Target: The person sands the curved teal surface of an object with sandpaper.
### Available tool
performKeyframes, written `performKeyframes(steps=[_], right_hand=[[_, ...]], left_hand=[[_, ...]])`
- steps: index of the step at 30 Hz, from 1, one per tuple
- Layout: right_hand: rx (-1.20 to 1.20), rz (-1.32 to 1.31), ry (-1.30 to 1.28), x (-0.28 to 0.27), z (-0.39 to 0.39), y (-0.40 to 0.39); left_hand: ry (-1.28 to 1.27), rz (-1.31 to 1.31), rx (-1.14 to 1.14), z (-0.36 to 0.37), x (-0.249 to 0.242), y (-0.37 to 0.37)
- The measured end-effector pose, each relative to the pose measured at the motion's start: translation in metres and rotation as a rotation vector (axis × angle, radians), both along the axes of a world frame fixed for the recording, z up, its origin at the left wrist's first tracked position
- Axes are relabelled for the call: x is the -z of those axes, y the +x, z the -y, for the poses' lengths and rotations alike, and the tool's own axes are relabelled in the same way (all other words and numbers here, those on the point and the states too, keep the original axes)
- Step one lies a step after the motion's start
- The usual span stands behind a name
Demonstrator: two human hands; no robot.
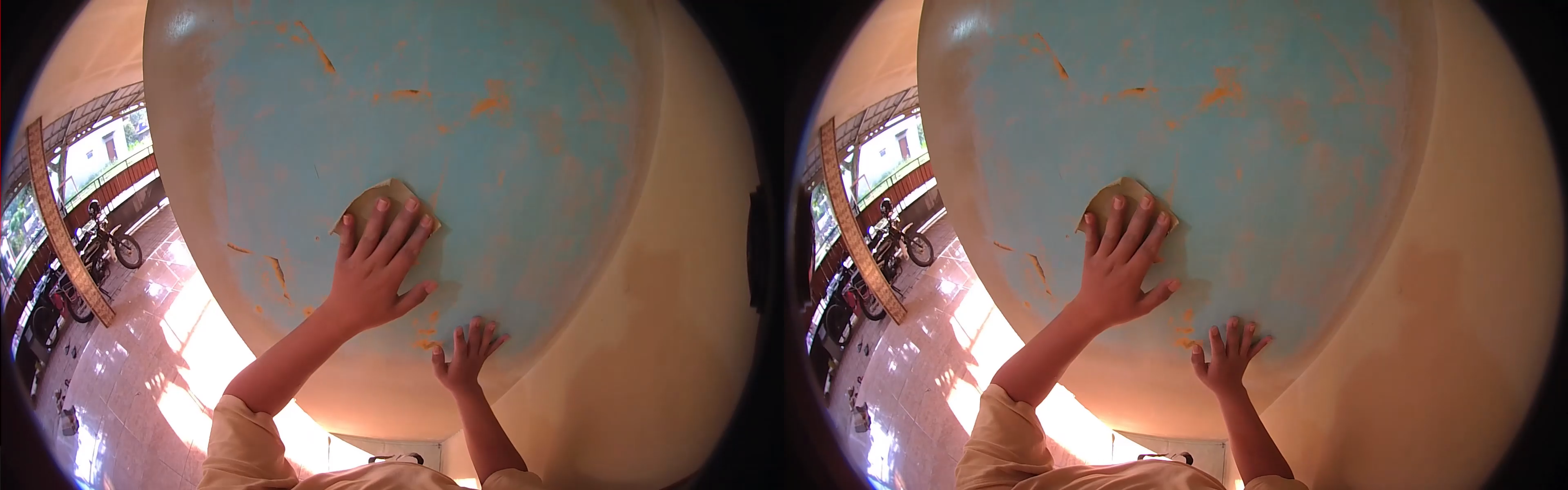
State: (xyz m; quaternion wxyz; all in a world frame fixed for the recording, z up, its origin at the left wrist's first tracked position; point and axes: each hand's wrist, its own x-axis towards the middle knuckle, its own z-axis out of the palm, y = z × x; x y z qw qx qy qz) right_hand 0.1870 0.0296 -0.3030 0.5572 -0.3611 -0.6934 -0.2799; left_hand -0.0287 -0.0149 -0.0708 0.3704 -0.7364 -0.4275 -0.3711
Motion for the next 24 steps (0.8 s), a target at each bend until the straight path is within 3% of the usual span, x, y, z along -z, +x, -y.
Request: performKeyframes(steps=[2,4,6,9,10,12,13,16,20,21,23,24], right_hand=[[0.001,0.007,-0.015,-0.028,0.0,0.004],[0.028,-0.01,0.008,-0.065,-0.004,0.011],[0.049,-0.025,0.027,-0.111,-0.005,0.023],[0.116,-0.053,0.063,-0.154,-0.009,0.032],[0.139,-0.076,0.071,-0.16,-0.012,0.034],[0.17,-0.103,0.083,-0.16,-0.014,0.035],[0.189,-0.079,0.104,-0.155,-0.015,0.034],[0.197,-0.074,0.135,-0.151,-0.018,0.032],[0.206,-0.056,0.131,-0.148,-0.017,0.033],[0.214,-0.057,0.124,-0.146,-0.016,0.033],[0.169,-0.107,0.158,-0.142,-0.017,0.031],[0.178,-0.111,0.149,-0.141,-0.018,0.031]], left_hand=[[0.05,-0.154,-0.025,-0.004,-0.006,-0.02],[0.062,-0.121,-0.075,-0.008,-0.036,-0.039],[0.263,0.136,-0.143,-0.014,-0.067,-0.058],[0.315,0.212,-0.106,-0.019,-0.064,-0.051],[0.317,0.211,-0.105,-0.019,-0.052,-0.041],[0.158,-0.133,-0.132,-0.014,-0.018,-0.021],[0.183,-0.176,-0.106,-0.015,-0.014,-0.022],[0.183,-0.092,-0.123,-0.014,-0.06,-0.033],[0.39,0.054,-0.164,-0.027,-0.113,-0.023],[0.383,0.053,-0.157,-0.027,-0.106,-0.012],[0.14,-0.183,-0.09,-0.019,-0.073,0.021],[0.155,-0.317,-0.04,-0.025,-0.039,0.032]])
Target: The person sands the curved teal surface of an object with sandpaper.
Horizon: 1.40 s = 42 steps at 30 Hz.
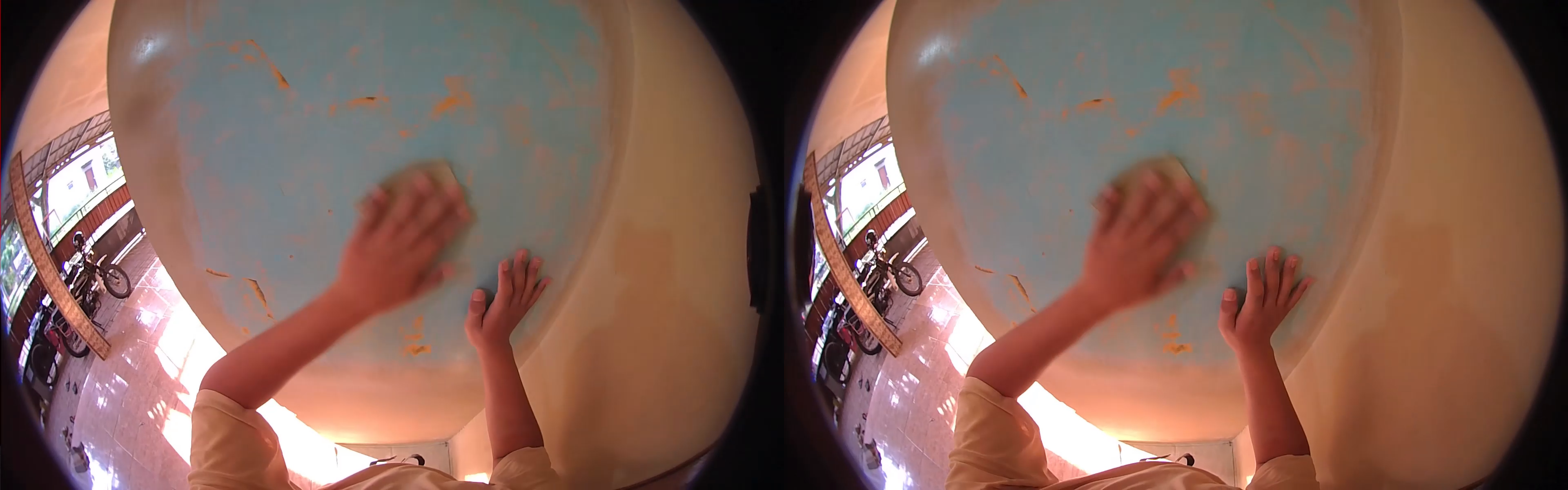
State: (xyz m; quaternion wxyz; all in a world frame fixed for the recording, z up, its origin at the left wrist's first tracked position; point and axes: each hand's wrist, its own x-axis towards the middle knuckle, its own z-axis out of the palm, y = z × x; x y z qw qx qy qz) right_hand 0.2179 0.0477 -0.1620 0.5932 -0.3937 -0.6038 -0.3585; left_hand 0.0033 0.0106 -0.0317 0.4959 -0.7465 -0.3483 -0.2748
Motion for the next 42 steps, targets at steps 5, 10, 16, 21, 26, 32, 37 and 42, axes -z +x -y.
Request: performKeyframes(steps=[5,10,16,21,26,32,37,42], right_hand=[[-0.009,-0.006,0.004,0.022,-0.001,0.01],[-0.041,-0.023,0.045,0.042,-0.004,0.018],[-0.141,-0.086,0.078,0.056,-0.004,0.025],[-0.148,-0.065,0.079,0.055,-0.002,0.022],[-0.168,-0.059,0.087,0.06,-0.002,0.025],[-0.137,-0.039,0.033,0.069,-0.001,0.029],[-0.108,0.005,0.036,0.069,-0.002,0.03],[-0.163,-0.02,0.024,0.072,-0.003,0.033]], left_hand=[[-0.166,-0.205,0.126,0.005,0.035,0.012],[-0.065,0.0,0.011,0.014,-0.013,0.019],[-0.204,-0.31,0.175,0.004,0.049,0.012],[0.034,0.098,-0.031,0.012,-0.053,0.01],[-0.285,-0.047,0.075,0.01,0.084,0.031],[-0.157,-0.193,0.066,0.009,0.121,0.028],[-0.059,0.175,0.081,0.009,0.013,0.03],[-0.24,0.211,0.068,0.015,0.095,0.056]])
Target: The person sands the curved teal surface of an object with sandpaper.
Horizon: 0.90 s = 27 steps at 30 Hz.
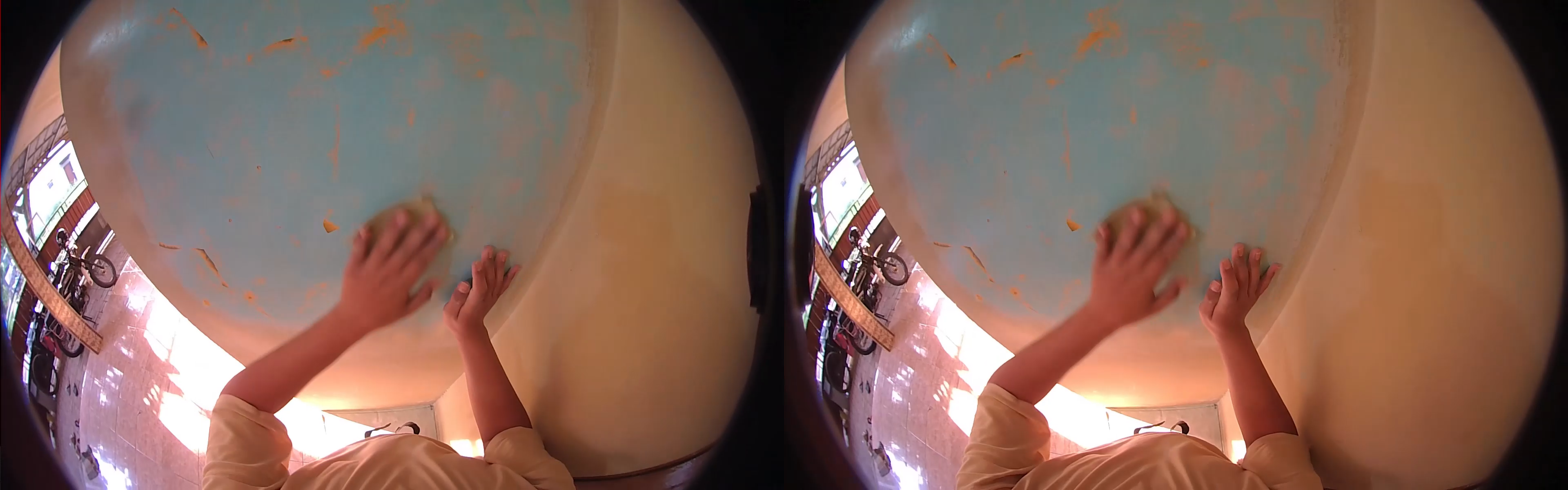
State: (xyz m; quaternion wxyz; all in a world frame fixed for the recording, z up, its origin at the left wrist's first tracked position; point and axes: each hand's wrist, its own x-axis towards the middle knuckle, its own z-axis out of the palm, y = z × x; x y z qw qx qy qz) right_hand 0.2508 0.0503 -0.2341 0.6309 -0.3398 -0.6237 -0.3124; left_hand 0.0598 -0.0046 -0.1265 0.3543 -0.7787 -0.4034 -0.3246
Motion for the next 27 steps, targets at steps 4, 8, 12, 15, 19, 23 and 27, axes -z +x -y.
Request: performKeyframes(steps=[4,8,12,15,19,23,27], right_hand=[[0.057,0.047,0.025,0.0,0.001,0.007],[0.097,0.072,0.017,-0.002,0.004,0.01],[0.094,0.044,-0.004,0.002,0.005,0.006],[0.119,0.063,0.011,0.007,0.006,0.001],[0.137,0.069,0.015,0.014,0.008,0.002],[0.13,0.022,-0.004,0.02,0.008,0.0],[0.14,0.023,-0.004,0.021,0.006,0.0]], left_hand=[[-0.071,-0.017,0.01,0.008,0.181,-0.007],[-0.229,0.213,-0.09,0.035,0.263,-0.025],[-0.263,0.279,-0.164,0.025,0.18,-0.064],[-0.043,0.43,-0.106,0.018,0.09,-0.094],[0.061,0.487,-0.066,0.018,0.071,-0.106],[-0.045,0.408,-0.169,0.016,0.208,-0.095],[-0.182,0.488,-0.039,0.031,0.212,-0.083]])
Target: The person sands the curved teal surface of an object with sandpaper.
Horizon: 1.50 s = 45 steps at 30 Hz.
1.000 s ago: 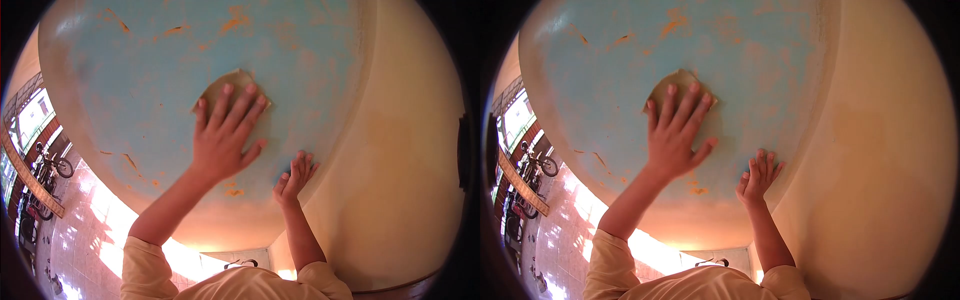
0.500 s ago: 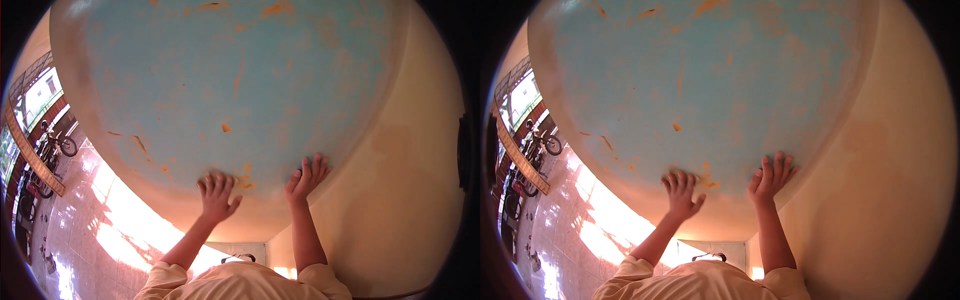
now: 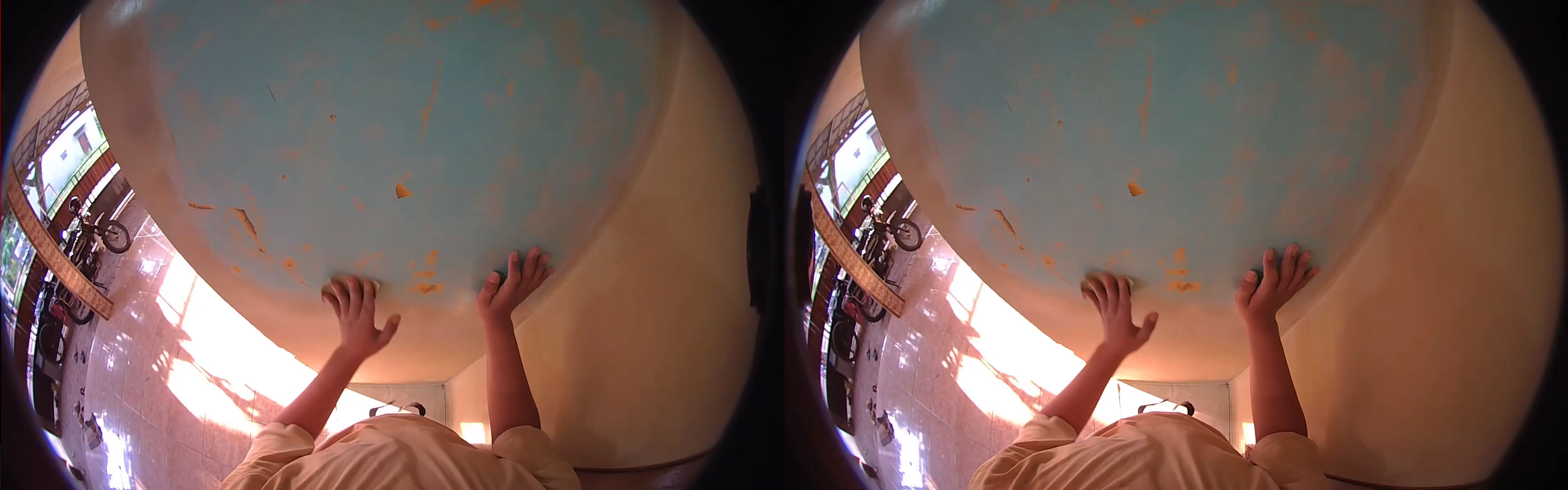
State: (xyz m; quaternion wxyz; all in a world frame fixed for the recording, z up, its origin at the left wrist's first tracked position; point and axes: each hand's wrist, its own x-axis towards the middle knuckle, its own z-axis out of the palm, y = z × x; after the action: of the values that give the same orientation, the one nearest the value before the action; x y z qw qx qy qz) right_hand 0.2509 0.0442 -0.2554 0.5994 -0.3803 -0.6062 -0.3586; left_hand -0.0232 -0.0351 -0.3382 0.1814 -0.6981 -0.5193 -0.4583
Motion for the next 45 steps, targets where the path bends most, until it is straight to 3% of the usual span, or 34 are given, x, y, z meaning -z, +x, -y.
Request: performKeyframes(steps=[6,8,11,13,14,17,20,22,26,28,30,32,35,37,39,43,45], right_hand=[[0.012,-0.006,0.009,0.001,0.0,-0.003],[0.023,-0.003,0.001,0.002,0.0,-0.002],[0.024,-0.004,-0.001,0.003,0.0,-0.002],[0.028,-0.009,0.001,0.002,-0.001,-0.003],[0.027,-0.012,0.001,0.002,0.0,-0.003],[0.037,-0.005,0.0,0.004,0.0,-0.003],[0.039,-0.005,-0.004,0.004,0.001,-0.001],[0.032,-0.005,-0.004,0.006,-0.001,-0.001],[0.027,0.0,0.012,0.006,-0.001,-0.001],[0.039,0.029,0.006,0.004,0.002,0.0],[0.048,0.059,-0.003,0.005,0.002,0.001],[0.052,0.061,-0.005,0.006,0.002,0.003],[0.047,0.063,-0.014,0.004,0.004,0.002],[0.027,0.043,0.001,0.005,0.001,0.002],[0.002,0.024,0.009,0.007,0.0,0.001],[0.001,0.029,-0.007,0.003,0.002,0.002],[-0.003,0.032,-0.01,-0.001,0.001,0.003]], left_hand=[[0.254,-0.027,-0.048,-0.021,-0.183,-0.028],[0.295,-0.001,-0.044,-0.021,-0.189,-0.024],[0.183,-0.038,0.011,-0.011,-0.155,0.005],[0.038,-0.307,0.072,-0.003,-0.118,0.024],[0.036,-0.307,0.077,-0.006,-0.112,0.026],[0.092,-0.286,0.06,-0.011,-0.124,0.029],[0.05,-0.249,0.062,-0.009,-0.194,0.026],[0.171,-0.163,0.052,-0.011,-0.222,0.024],[0.066,-0.15,0.037,-0.01,-0.179,0.04],[-0.027,-0.234,0.058,-0.008,-0.113,0.05],[0.126,-0.245,0.034,-0.012,-0.037,0.043],[0.103,-0.288,-0.051,-0.01,0.031,0.018],[0.039,-0.276,-0.08,0.005,0.081,-0.009],[0.056,-0.311,-0.069,0.009,0.056,-0.015],[-0.156,-0.149,-0.08,0.009,-0.008,-0.019],[0.184,0.043,-0.091,-0.009,-0.122,-0.037],[0.194,0.048,-0.091,-0.013,-0.127,-0.042]])
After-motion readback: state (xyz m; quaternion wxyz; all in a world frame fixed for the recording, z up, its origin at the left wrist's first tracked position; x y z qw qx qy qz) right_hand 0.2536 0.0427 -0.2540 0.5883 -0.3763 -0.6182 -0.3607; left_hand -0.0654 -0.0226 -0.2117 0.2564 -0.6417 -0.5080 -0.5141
